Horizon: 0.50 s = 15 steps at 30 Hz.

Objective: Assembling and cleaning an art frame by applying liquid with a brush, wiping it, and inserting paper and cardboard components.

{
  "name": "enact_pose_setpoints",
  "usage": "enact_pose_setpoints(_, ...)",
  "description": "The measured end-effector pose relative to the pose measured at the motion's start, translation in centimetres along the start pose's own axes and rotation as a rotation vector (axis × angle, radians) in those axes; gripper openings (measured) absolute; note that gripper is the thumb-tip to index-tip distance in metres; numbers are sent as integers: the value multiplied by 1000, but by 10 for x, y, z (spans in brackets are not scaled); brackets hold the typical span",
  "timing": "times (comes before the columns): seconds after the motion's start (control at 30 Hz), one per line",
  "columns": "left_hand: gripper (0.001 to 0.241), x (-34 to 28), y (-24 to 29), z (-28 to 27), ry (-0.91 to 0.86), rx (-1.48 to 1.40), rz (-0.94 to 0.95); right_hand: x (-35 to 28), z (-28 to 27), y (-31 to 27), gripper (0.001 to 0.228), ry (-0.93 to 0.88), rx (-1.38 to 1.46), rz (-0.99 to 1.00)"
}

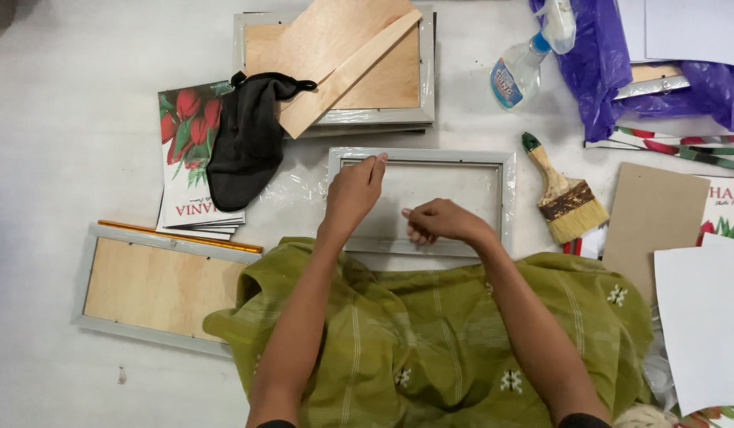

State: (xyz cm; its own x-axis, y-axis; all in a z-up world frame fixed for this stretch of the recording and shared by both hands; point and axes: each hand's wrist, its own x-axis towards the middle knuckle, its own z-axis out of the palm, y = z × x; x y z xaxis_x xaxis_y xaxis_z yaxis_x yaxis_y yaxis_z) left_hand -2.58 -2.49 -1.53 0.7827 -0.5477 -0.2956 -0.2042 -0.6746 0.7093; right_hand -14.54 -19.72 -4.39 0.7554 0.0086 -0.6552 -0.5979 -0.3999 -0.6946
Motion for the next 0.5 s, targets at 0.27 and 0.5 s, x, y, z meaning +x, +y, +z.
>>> enact_pose_setpoints(0.27, 41, 24, -63, 59, -115, 467, -13, 29, -1, 0, 44, 382, 213, 70)
enact_pose_setpoints(0.5, 46, -1, -25, 105, -53, 556, 353, 41, -29, 67, 25, 744, 17, -77)
